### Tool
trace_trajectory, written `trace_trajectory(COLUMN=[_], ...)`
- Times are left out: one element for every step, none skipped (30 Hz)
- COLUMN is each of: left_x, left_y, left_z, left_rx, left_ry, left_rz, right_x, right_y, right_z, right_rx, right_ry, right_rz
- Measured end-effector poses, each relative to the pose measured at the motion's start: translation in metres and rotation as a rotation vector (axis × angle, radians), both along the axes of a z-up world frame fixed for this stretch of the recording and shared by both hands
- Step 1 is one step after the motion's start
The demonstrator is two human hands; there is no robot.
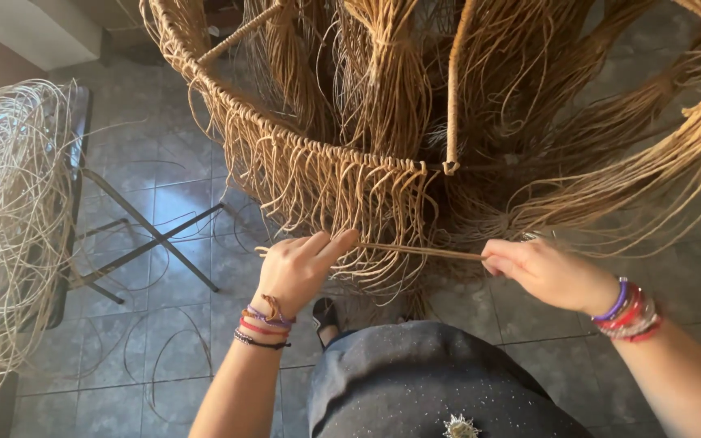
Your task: Weaving natural fiber strands onto a circular frame to create a decorative furniture piece
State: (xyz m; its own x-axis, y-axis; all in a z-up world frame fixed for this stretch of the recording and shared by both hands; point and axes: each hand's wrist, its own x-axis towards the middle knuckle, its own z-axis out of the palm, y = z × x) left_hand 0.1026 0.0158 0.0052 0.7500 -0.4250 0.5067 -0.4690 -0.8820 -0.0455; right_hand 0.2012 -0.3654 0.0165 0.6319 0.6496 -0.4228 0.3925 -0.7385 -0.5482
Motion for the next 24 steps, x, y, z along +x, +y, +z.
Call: trace_trajectory(left_x=[-0.002, -0.003, -0.005, -0.008, -0.012, -0.014, -0.014, -0.016, -0.017, -0.014, -0.011, -0.008, -0.003, 0.003, 0.009, 0.022, 0.035, 0.049, 0.053, 0.059, 0.065, 0.068, 0.071, 0.074], left_y=[-0.003, -0.005, -0.007, -0.015, -0.022, -0.030, -0.038, -0.047, -0.056, -0.066, -0.076, -0.086, -0.101, -0.116, -0.132, -0.138, -0.143, -0.149, -0.153, -0.156, -0.158, -0.163, -0.168, -0.173], left_z=[-0.001, -0.001, -0.001, -0.004, -0.006, -0.009, -0.005, -0.001, 0.002, 0.010, 0.017, 0.025, 0.026, 0.029, 0.031, 0.024, 0.017, 0.011, 0.004, -0.003, -0.010, -0.015, -0.021, -0.026], left_rx=[-0.001, -0.063, -0.125, -0.123, -0.232, -0.343, -0.344, -0.316, -0.288, -0.290, -0.458, -0.619, -0.619, -0.593, -0.567, -0.569, -0.656, -0.731, -0.734, -0.740, -0.744, -0.746, -0.709, -0.671], left_ry=[0.000, 0.015, 0.030, 0.027, 0.185, 0.343, 0.338, 0.326, 0.314, 0.314, 0.116, -0.086, -0.087, 0.013, 0.113, 0.115, 0.401, 0.687, 0.686, 0.580, 0.473, 0.476, 0.390, 0.301], left_rz=[0.004, -0.006, -0.017, -0.013, -0.002, 0.009, 0.012, 0.034, 0.055, 0.059, -0.022, -0.106, -0.102, -0.118, -0.134, -0.133, -0.058, 0.014, 0.015, 0.055, 0.094, 0.095, 0.162, 0.228], right_x=[-0.006, -0.011, -0.016, -0.014, -0.012, -0.009, -0.006, -0.004, -0.003, -0.001, 0.001, 0.002, 0.005, 0.009, 0.012, 0.024, 0.037, 0.050, 0.054, 0.059, 0.065, 0.065, 0.065, 0.065], right_y=[0.001, 0.002, 0.004, -0.001, -0.007, -0.012, -0.014, -0.016, -0.017, -0.010, -0.003, 0.004, 0.020, 0.036, 0.053, 0.065, 0.078, 0.092, 0.098, 0.106, 0.114, 0.117, 0.120, 0.121], right_z=[0.004, 0.009, 0.013, 0.014, 0.015, 0.017, 0.024, 0.030, 0.037, 0.042, 0.048, 0.053, 0.062, 0.072, 0.081, 0.074, 0.066, 0.060, 0.059, 0.058, 0.057, 0.064, 0.070, 0.076], right_rx=[-0.001, 0.032, 0.065, 0.067, 0.167, 0.265, 0.266, 0.329, 0.392, 0.392, 0.525, 0.660, 0.660, 0.695, 0.731, 0.729, 0.732, 0.736, 0.735, 0.453, 0.167, 0.165, 0.047, -0.070], right_ry=[0.000, -0.147, -0.294, -0.297, -0.391, -0.484, -0.488, -0.571, -0.655, -0.654, -0.726, -0.796, -0.795, -0.859, -0.923, -0.921, -0.927, -0.935, -0.935, -1.006, -1.062, -1.060, -0.969, -0.878], right_rz=[0.004, -0.005, -0.014, -0.011, 0.014, 0.041, 0.045, -0.003, -0.052, -0.047, -0.100, -0.155, -0.151, -0.181, -0.210, -0.209, -0.254, -0.298, -0.295, -0.241, -0.187, -0.187, -0.129, -0.072])
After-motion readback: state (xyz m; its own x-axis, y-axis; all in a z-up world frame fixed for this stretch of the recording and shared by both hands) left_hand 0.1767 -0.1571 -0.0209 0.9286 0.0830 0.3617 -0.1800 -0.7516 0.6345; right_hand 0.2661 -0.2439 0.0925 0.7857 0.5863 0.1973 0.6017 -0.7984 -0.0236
